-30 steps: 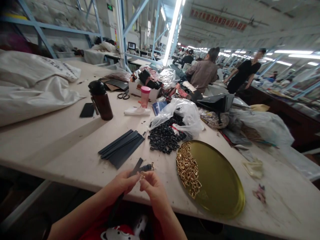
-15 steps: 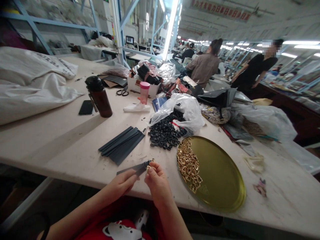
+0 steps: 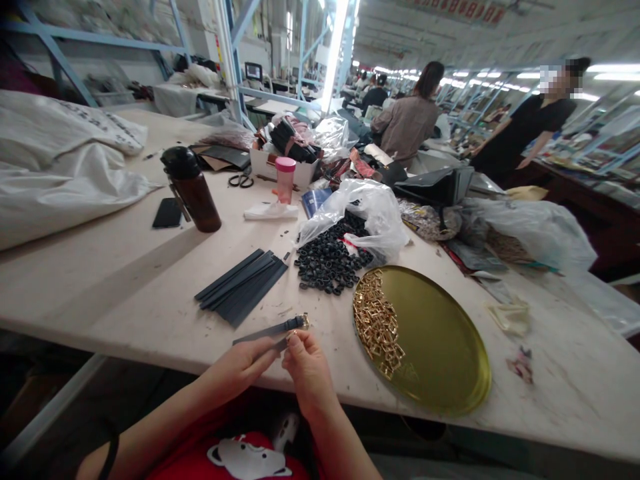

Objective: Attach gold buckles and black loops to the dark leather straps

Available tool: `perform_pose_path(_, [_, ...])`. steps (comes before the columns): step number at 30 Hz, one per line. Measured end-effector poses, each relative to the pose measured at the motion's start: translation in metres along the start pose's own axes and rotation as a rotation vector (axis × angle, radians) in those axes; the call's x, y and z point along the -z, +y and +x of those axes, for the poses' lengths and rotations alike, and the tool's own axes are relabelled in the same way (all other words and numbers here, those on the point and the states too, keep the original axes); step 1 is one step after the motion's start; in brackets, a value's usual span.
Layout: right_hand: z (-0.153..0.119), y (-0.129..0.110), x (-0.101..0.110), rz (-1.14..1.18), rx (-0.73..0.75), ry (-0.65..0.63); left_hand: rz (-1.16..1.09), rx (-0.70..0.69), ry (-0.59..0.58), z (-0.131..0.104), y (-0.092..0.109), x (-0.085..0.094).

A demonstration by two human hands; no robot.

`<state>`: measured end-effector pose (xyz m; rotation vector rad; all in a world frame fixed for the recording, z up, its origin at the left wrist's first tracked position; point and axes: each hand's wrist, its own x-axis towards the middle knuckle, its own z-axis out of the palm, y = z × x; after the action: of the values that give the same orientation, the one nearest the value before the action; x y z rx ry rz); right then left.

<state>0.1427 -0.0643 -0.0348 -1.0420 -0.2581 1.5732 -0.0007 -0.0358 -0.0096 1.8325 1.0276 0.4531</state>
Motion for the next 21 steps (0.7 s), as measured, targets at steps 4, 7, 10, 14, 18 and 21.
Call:
perform_pose_path(4, [0.0, 0.003, 0.004, -0.048, -0.019, -0.002, 0.073, -0.028, -0.029, -0.002, -0.003, 0.002])
perform_pose_path(7, [-0.001, 0.004, 0.005, -0.2, 0.012, -0.04, 0.059, -0.05, -0.032, -0.001, 0.0, 0.004])
perform_pose_path(10, [-0.004, 0.003, 0.004, -0.453, 0.162, -0.081, 0.028, -0.056, -0.029, 0.0, 0.005, 0.003])
perform_pose_path(14, [-0.007, 0.002, 0.004, -0.478, 0.322, -0.018, 0.048, 0.008, -0.048, 0.0, 0.005, 0.001])
perform_pose_path(18, [-0.008, 0.002, 0.004, -0.44, 0.394, 0.076, 0.052, 0.07, -0.054, -0.002, 0.001, -0.002])
perform_pose_path(21, [-0.011, 0.005, 0.002, -0.499, 0.36, 0.006, -0.048, 0.04, -0.019, -0.003, 0.0, -0.004])
